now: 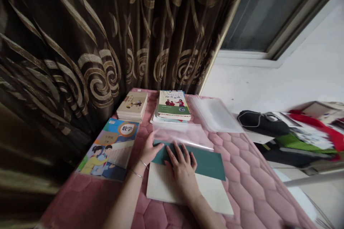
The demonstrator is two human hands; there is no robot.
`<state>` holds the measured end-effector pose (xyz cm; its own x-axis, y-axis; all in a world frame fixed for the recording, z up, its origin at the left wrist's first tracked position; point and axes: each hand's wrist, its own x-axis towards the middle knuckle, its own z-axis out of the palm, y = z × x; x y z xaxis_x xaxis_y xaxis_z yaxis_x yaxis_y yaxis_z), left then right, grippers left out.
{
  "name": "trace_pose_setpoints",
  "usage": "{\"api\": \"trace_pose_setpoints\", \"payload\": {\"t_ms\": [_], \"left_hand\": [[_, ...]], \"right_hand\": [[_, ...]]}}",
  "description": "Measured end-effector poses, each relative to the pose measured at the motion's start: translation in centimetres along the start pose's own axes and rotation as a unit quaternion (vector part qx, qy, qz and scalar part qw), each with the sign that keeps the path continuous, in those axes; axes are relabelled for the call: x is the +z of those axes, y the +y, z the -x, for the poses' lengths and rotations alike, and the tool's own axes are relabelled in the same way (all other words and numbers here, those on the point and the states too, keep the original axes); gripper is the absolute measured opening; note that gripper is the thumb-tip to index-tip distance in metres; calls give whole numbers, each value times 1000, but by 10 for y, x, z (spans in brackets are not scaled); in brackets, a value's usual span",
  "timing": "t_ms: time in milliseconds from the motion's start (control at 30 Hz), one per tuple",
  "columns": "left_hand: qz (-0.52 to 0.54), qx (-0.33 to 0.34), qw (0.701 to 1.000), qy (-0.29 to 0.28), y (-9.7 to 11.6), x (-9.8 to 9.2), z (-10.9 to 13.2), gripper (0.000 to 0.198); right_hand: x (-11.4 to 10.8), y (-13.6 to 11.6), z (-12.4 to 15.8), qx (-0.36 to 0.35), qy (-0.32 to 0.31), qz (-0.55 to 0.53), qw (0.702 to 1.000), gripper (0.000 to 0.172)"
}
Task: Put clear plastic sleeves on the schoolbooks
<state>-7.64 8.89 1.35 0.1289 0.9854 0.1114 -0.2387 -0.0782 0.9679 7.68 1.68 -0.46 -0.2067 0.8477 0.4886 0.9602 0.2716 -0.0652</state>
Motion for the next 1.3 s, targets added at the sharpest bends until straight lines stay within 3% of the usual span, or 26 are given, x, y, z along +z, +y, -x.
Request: {"api": "trace_pose_setpoints", "payload": {"t_ms": [133, 233, 300, 400, 500, 567, 700, 867, 1033, 1167, 1300], "left_hand": [[-5, 12, 999, 47, -4, -2, -3, 61], [-21, 17, 998, 52, -6, -4, -4, 63], [-37, 24, 998, 49, -7, -4, -5, 62], [-51, 40, 997, 52, -7, -3, -5, 59], [-60, 50, 996, 40, -3, -2, -3, 59], [-66, 52, 996, 23, 2, -1, -2, 57], [-89, 54, 995, 2, 9, -1, 0, 53], [-134, 78, 988, 1, 6, -2, -1, 52], [-168, 83, 981, 58, -5, -5, -3, 51], [-195, 88, 974, 70, -9, -6, -3, 48], [-197, 96, 973, 72, -11, -6, -3, 46]], "right_hand": [[-20, 21, -8, 31, 15, -16, 999, 36], [-35, 54, -16, 140, 47, -13, 989, 40], [-37, 81, -20, 225, 59, -45, 972, 51], [-27, 118, -23, 316, 55, -202, 925, 79], [-13, 137, -21, 361, 23, -376, 853, 86], [-8, 141, -19, 383, 13, -424, 821, 83], [-5, 141, -16, 372, 37, -472, 798, 82], [2, 145, -15, 330, 83, -511, 790, 75], [5, 144, -15, 304, 113, -521, 790, 74], [1, 140, -16, 314, 124, -508, 793, 72], [-3, 137, -17, 347, 116, -515, 775, 70]]}}
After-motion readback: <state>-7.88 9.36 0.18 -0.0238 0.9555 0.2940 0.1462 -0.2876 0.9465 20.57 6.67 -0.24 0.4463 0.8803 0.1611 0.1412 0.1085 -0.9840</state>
